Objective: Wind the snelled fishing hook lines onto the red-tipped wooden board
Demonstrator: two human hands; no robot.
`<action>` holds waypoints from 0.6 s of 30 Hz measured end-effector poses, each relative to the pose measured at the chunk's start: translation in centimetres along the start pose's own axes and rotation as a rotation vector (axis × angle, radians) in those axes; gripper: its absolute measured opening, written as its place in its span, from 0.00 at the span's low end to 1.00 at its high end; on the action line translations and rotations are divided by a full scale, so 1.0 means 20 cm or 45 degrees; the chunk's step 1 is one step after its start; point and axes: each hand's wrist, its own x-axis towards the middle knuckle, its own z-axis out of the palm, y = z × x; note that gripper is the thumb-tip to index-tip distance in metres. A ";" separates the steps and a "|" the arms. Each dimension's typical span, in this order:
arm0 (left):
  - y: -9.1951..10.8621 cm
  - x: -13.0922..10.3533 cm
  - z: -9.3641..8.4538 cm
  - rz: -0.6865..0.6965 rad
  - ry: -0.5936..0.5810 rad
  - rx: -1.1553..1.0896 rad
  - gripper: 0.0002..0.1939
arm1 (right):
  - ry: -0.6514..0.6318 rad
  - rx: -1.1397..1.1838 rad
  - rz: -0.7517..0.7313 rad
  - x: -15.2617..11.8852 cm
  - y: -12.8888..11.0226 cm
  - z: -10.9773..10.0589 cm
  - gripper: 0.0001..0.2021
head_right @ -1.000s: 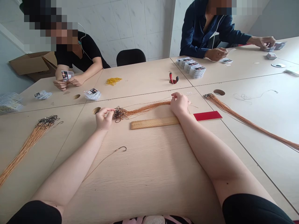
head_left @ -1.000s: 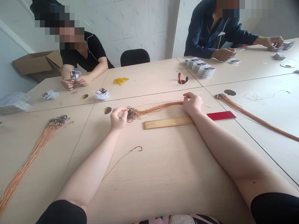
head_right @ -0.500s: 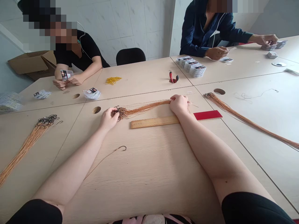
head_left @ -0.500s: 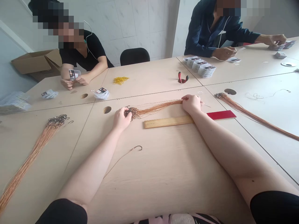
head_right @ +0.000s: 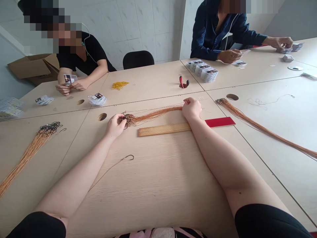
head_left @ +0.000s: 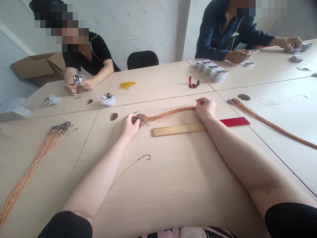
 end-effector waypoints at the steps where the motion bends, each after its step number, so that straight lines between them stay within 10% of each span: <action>1: 0.00 0.00 0.00 0.004 -0.004 -0.005 0.12 | 0.007 0.006 0.002 0.01 0.01 0.00 0.14; 8: 0.01 0.00 0.00 -0.013 0.053 0.069 0.17 | -0.015 -0.005 -0.046 0.02 0.02 0.01 0.14; 18: 0.06 -0.04 -0.03 0.161 -0.253 -0.015 0.29 | 0.004 -0.033 -0.144 0.00 0.01 0.01 0.16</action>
